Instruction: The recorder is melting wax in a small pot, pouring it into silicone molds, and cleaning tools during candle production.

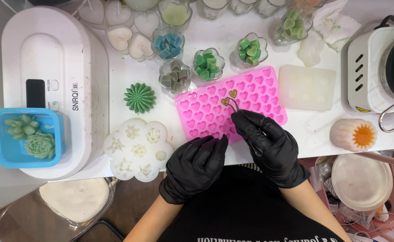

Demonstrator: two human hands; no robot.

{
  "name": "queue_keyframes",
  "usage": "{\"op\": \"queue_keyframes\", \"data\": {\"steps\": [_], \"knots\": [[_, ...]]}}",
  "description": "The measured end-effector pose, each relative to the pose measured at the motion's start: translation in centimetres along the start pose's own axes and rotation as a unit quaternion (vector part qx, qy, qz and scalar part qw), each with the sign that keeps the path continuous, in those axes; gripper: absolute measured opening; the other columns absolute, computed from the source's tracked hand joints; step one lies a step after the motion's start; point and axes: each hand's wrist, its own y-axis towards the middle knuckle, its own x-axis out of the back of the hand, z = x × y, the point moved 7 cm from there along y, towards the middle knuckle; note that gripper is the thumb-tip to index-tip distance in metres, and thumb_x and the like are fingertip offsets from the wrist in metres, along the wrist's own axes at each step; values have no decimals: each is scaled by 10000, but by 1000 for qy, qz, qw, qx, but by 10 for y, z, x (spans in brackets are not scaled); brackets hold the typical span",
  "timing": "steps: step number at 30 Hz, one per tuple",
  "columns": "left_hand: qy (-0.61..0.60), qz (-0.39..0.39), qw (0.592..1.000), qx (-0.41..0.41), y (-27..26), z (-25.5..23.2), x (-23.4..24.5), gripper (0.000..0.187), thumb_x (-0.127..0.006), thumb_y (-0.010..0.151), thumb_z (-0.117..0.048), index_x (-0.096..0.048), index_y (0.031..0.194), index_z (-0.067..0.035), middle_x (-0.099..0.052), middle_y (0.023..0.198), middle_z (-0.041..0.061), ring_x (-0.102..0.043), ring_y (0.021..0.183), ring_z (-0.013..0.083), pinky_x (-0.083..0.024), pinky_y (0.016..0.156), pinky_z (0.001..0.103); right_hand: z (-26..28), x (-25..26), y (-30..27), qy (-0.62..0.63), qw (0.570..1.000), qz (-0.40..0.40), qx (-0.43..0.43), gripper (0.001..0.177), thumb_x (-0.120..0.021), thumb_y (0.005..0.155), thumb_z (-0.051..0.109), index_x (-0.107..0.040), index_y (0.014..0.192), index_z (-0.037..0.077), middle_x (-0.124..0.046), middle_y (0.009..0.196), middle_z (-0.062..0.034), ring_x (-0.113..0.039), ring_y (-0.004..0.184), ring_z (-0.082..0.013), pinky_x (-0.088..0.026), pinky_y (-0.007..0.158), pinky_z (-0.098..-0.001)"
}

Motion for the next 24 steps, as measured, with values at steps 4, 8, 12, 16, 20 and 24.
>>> {"op": "queue_keyframes", "data": {"steps": [4,8,12,16,20,24], "knots": [[-6,-3,1000,-1,1,1,0,407,-728,962,-123,-654,1361,-97,-669,1217,55,-656,1127,225,-553,943,355,1,2,-1,-1,1000,-7,5,450,-782,838,-42,-723,1258,110,-732,1222,-110,-756,1023,-237,-607,838,-309],[-7,-1,1000,-1,1,0,-1,407,-728,958,-116,-652,1357,-98,-671,1209,51,-658,1123,223,-552,938,354,-5,-5,-5,19,999,35,-9,498,-737,809,-64,-720,1273,117,-733,1239,-112,-755,1039,-242,-611,840,-309],[1,0,1000,-1,2,0,1,407,-731,960,-119,-652,1359,-99,-671,1206,50,-657,1119,221,-549,931,353,-6,-3,-5,-12,1000,26,-3,491,-735,823,-59,-720,1274,135,-740,1233,-102,-750,1034,-247,-601,812,-313],[12,-5,1000,-4,1,-1,0,411,-736,958,-122,-653,1359,-101,-671,1199,48,-655,1112,218,-550,929,352,-6,0,-6,-10,1000,20,-4,485,-751,828,-30,-714,1276,152,-733,1237,-89,-751,1033,-235,-603,809,-311],[-1,-8,1000,-7,2,0,-2,406,-741,949,-117,-662,1346,-93,-672,1187,60,-657,1092,229,-557,924,357,-6,-6,-5,37,998,45,7,533,-693,796,-77,-706,1287,130,-722,1263,-117,-746,1083,-259,-613,869,-322],[9,-13,1000,-2,4,-3,1,397,-744,942,-104,-670,1332,-94,-671,1173,57,-669,1065,229,-565,909,358,-5,-7,-1,9,999,32,26,511,-697,798,-102,-728,1257,119,-744,1235,-119,-751,1034,-264,-601,820,-320]]}}
